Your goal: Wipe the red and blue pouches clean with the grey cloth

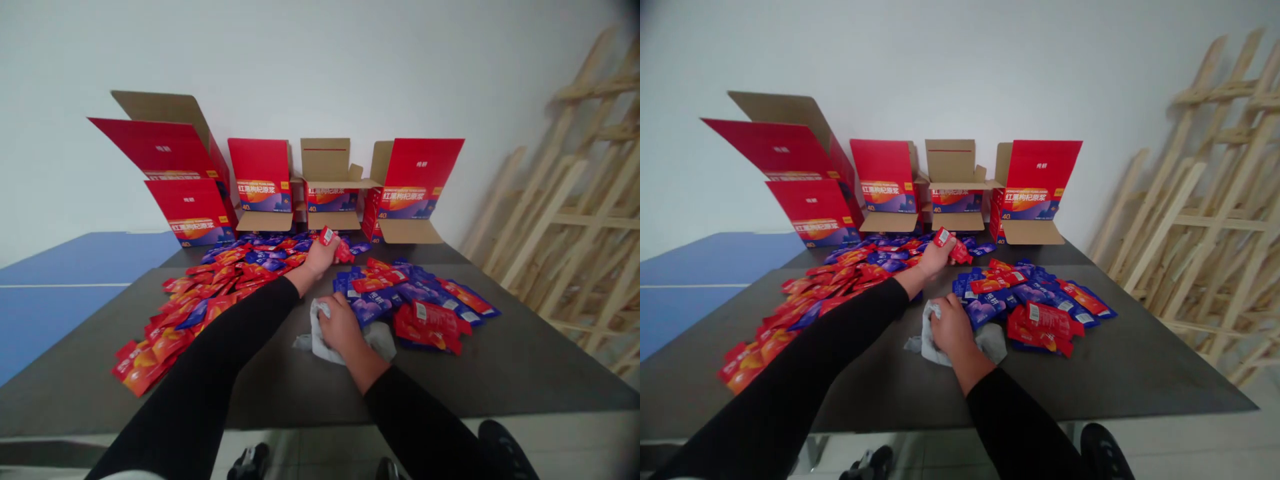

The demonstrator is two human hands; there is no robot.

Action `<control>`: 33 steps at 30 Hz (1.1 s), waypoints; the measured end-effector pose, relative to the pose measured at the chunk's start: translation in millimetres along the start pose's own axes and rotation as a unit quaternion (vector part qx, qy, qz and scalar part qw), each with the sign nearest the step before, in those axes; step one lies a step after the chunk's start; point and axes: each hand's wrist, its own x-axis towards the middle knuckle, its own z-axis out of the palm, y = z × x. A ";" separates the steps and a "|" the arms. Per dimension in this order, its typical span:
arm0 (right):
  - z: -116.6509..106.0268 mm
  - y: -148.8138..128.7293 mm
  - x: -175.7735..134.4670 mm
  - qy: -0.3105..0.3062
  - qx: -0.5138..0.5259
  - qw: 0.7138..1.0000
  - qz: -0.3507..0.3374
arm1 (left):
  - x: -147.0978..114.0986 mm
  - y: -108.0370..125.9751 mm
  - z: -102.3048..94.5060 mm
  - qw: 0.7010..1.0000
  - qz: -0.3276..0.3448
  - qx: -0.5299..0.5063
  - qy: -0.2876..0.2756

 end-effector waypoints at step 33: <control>-2.7 12.0 12.1 0.153 0.119 0.979 -0.068 | -139.4 -26.3 -81.6 0.898 -0.192 -0.395 -0.024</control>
